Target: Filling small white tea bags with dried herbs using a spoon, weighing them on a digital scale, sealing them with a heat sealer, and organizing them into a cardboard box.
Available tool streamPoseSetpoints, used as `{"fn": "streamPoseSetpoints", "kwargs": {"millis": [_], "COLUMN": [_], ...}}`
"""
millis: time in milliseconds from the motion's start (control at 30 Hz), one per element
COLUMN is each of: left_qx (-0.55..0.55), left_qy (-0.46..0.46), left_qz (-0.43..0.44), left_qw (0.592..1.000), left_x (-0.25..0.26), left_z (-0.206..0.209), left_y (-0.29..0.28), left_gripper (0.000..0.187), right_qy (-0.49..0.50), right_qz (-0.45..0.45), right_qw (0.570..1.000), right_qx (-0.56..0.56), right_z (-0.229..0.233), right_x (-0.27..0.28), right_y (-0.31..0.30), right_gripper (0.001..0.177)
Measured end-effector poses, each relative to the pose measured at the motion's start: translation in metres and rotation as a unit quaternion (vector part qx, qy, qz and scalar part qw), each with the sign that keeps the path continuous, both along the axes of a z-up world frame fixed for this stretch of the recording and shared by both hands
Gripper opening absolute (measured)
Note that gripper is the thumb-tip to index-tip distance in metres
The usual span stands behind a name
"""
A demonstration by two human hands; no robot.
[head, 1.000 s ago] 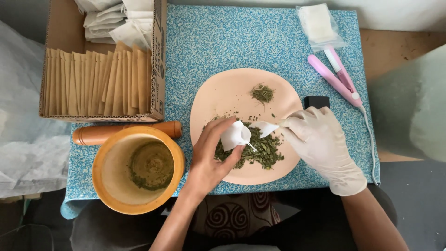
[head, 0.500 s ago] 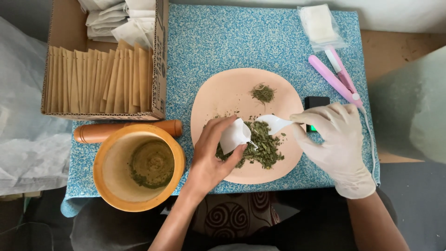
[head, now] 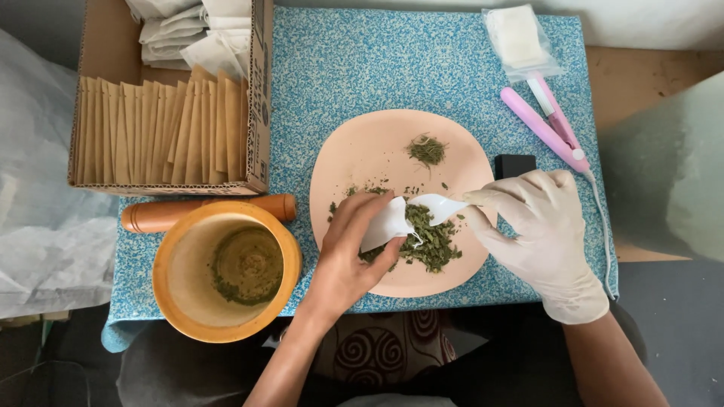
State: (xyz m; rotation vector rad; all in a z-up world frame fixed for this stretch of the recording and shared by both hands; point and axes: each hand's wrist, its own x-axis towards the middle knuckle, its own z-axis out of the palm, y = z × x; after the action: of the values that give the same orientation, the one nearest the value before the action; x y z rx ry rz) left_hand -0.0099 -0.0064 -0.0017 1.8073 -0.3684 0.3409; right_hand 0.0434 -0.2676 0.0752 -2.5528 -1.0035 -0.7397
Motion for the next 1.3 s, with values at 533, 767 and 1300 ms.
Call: {"fn": "streamPoseSetpoints", "kwargs": {"millis": [533,767,1300], "left_qx": [0.097,0.070,0.049], "left_qy": [-0.024,-0.012,-0.041], "left_qz": [0.010,0.028,0.015], "left_qw": [0.995,0.997,0.998], "left_x": [-0.008,-0.016,-0.028], "left_z": [0.021,0.037,0.044], "left_y": [-0.001,0.007,0.012], "left_gripper": [0.054,0.052,0.053], "right_qy": [-0.012,-0.052,-0.102], "right_qz": [-0.033,-0.010,0.070], "right_qw": [0.987,0.986,0.905], "right_qx": [-0.155,-0.159,-0.406], "right_z": [0.036,0.058,0.118], "right_x": [-0.022,-0.030,-0.025], "right_y": [0.026,0.045,0.078], "right_gripper": [0.020,0.022,0.005]}}
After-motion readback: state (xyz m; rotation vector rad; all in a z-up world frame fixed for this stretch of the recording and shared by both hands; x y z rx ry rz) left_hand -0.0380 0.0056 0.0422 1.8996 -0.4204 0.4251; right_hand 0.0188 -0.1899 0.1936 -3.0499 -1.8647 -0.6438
